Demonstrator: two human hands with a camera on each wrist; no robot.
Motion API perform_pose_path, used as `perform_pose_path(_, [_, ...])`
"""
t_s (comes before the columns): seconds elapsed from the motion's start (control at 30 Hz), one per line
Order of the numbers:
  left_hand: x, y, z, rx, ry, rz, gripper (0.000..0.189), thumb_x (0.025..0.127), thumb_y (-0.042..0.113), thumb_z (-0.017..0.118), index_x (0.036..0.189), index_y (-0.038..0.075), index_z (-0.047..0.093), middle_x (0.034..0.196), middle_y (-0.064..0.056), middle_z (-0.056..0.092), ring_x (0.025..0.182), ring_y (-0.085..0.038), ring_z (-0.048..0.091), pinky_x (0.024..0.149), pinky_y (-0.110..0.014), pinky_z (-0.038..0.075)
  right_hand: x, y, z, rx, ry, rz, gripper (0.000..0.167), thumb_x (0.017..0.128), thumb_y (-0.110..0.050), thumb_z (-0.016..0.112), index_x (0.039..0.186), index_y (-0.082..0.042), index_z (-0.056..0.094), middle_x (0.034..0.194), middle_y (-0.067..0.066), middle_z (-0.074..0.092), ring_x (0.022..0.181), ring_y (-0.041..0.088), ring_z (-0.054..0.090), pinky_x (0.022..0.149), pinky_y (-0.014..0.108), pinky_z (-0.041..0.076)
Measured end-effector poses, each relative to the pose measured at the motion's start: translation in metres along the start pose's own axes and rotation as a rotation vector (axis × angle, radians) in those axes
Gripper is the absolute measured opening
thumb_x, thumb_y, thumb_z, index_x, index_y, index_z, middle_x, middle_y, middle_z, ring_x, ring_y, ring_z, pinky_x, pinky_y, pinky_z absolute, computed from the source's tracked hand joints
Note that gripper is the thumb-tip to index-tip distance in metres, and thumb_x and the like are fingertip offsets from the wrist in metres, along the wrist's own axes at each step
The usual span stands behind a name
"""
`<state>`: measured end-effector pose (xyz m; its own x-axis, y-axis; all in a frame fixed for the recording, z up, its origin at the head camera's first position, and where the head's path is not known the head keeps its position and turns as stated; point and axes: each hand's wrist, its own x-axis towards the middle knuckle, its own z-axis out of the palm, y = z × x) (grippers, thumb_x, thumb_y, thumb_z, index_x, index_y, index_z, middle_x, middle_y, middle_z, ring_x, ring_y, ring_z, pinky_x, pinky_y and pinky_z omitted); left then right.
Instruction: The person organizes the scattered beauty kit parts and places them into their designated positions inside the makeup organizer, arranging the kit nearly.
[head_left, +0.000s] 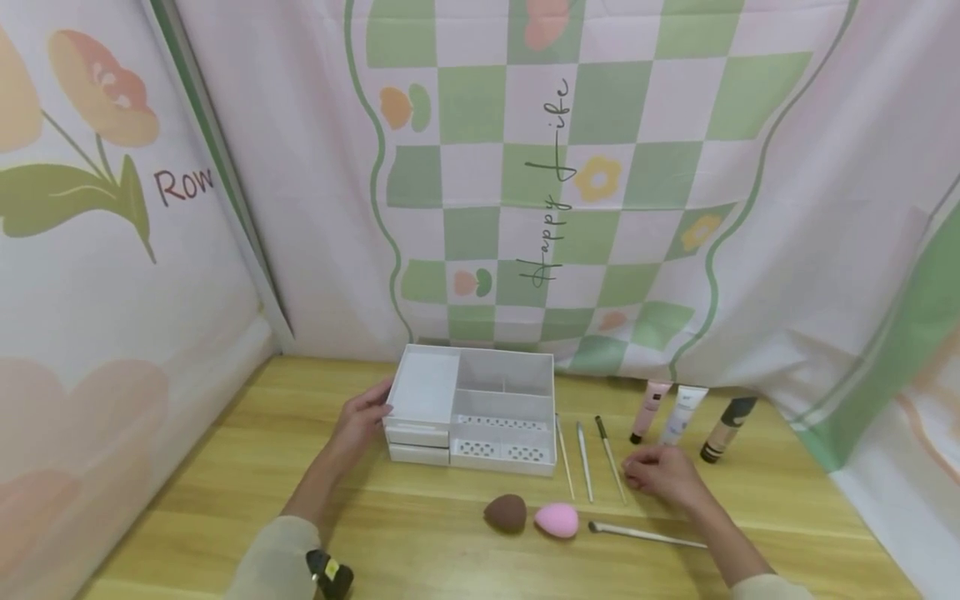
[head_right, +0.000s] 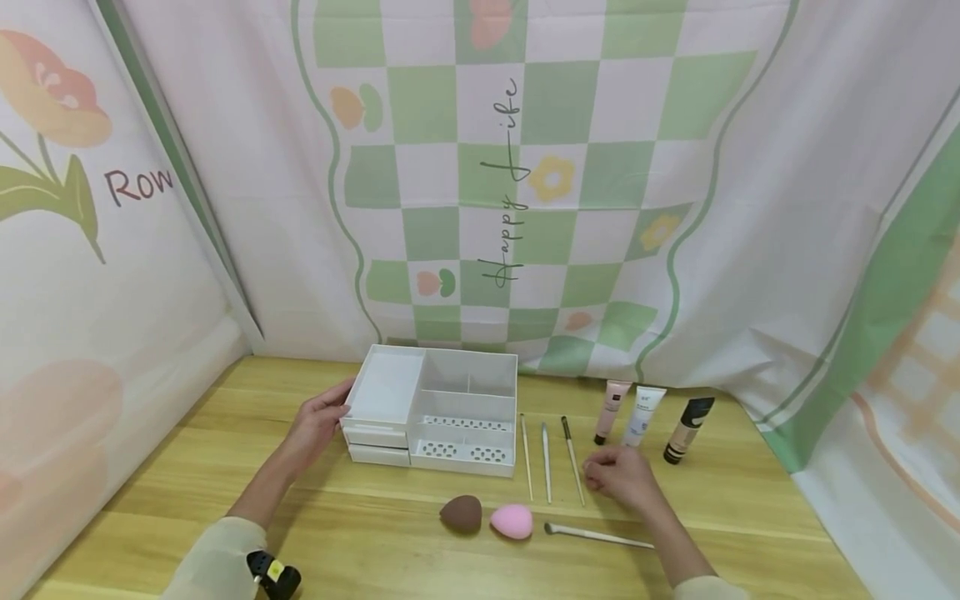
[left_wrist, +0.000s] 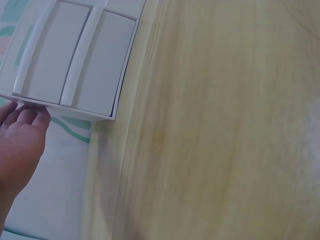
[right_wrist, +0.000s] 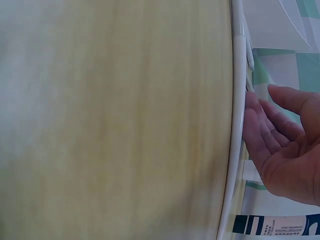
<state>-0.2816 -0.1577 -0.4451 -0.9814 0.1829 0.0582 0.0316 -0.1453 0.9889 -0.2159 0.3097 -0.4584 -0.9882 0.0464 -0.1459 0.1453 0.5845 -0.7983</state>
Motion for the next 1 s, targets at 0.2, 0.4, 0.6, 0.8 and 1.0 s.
perform_pose_path(0.2, [-0.001, 0.001, 0.0, -0.002, -0.021, 0.002, 0.056, 0.099, -0.006, 0.038, 0.153, -0.011, 0.025, 0.166, -0.026, 0.021, 0.155, -0.039, 0.022, 0.096, -0.006, 0.049, 0.002, -0.002, 0.005, -0.053, 0.054, -0.001, 0.023, 0.091, -0.009, 0.068, 0.102, 0.011, 0.071, 0.079, 0.009, 0.074, 0.071, 0.013, 0.066, 0.059, 0.022, 0.06])
perform_pose_path(0.4, [-0.001, 0.002, 0.0, 0.005, -0.016, -0.005, 0.056, 0.098, -0.006, 0.038, 0.153, -0.011, 0.025, 0.166, -0.026, 0.022, 0.154, -0.04, 0.023, 0.097, -0.007, 0.049, 0.003, -0.002, 0.01, -0.122, 0.095, 0.008, 0.023, 0.086, -0.017, 0.076, 0.094, 0.005, 0.074, 0.075, 0.006, 0.073, 0.068, 0.014, 0.064, 0.056, 0.021, 0.056])
perform_pose_path(0.6, [-0.001, 0.003, -0.001, 0.006, -0.035, -0.01, 0.057, 0.099, -0.006, 0.038, 0.154, -0.01, 0.024, 0.167, -0.025, 0.019, 0.156, -0.039, 0.021, 0.1, -0.008, 0.048, 0.003, -0.004, 0.012, -0.179, 0.12, -0.007, 0.022, 0.083, -0.021, 0.08, 0.088, 0.0, 0.075, 0.071, 0.003, 0.072, 0.067, 0.015, 0.062, 0.056, 0.022, 0.051])
perform_pose_path(0.8, [-0.001, 0.005, -0.002, 0.02, -0.053, -0.009, 0.056, 0.1, -0.005, 0.038, 0.154, -0.009, 0.023, 0.168, -0.024, 0.018, 0.157, -0.038, 0.02, 0.118, -0.025, 0.039, 0.004, -0.006, 0.017, -0.25, 0.152, -0.077, 0.023, 0.084, -0.021, 0.079, 0.091, 0.001, 0.077, 0.078, 0.01, 0.076, 0.065, 0.014, 0.063, 0.055, 0.024, 0.052])
perform_pose_path(1.0, [-0.001, 0.003, -0.003, 0.026, -0.066, -0.019, 0.057, 0.1, -0.005, 0.037, 0.155, -0.009, 0.023, 0.168, -0.023, 0.017, 0.157, -0.039, 0.02, 0.124, -0.041, 0.03, 0.002, -0.009, 0.027, -0.35, 0.194, -0.134, 0.019, 0.086, -0.019, 0.077, 0.094, -0.002, 0.078, 0.091, 0.019, 0.079, 0.063, 0.012, 0.062, 0.056, 0.025, 0.052])
